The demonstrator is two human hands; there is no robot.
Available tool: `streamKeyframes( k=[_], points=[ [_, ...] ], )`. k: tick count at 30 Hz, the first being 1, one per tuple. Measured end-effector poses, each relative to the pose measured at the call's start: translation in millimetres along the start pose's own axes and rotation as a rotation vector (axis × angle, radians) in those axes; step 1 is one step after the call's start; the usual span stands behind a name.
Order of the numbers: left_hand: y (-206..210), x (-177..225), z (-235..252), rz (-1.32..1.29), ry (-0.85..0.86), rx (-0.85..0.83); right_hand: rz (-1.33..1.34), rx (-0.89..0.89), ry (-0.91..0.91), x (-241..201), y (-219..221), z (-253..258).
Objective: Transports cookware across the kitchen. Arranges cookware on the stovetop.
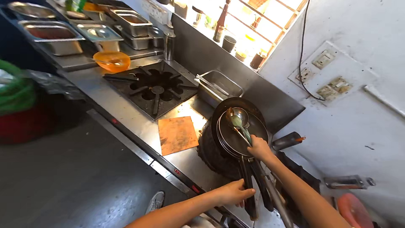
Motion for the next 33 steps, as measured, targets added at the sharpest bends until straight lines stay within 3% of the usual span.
streamKeyframes(
  k=[5,9,14,19,22,25,30,33],
  points=[
    [-5,-9,-9,0.049,-0.007,-0.097,-0.049,0.022,0.009,-9,8,-9],
    [-12,-20,-15,0.017,-0.012,-0.108,-0.056,0.058,-0.084,1,7,-19],
    [-28,-43,-38,-0.062,-0.070,-0.031,0.164,0.147,-0.268,61,-19,-63],
    [-46,-78,-56,-0.164,-0.129,0.065,0.444,0.294,-0.250,151,-21,-126],
    [-56,-99,-67,-0.179,-0.182,0.162,0.773,0.472,-0.216,203,22,-147],
    [-63,-124,-79,-0.195,-0.249,0.285,1.203,0.563,-0.112,216,93,-143],
    [-65,-157,-94,-0.269,-0.368,0.475,1.669,0.399,-0.029,145,227,-107],
    [-68,-190,-100,-0.270,-0.462,0.577,1.905,0.270,-0.194,111,280,-91]
  ],
)
Point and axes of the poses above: each hand's wrist, its own z-axis towards the middle knuckle, its own y-axis out of the palm, x = y × z, the point moved 1 cm from there along z, towards the middle knuckle, and after that the axes turned 13 degrees about -x, right-handed, at the moved point
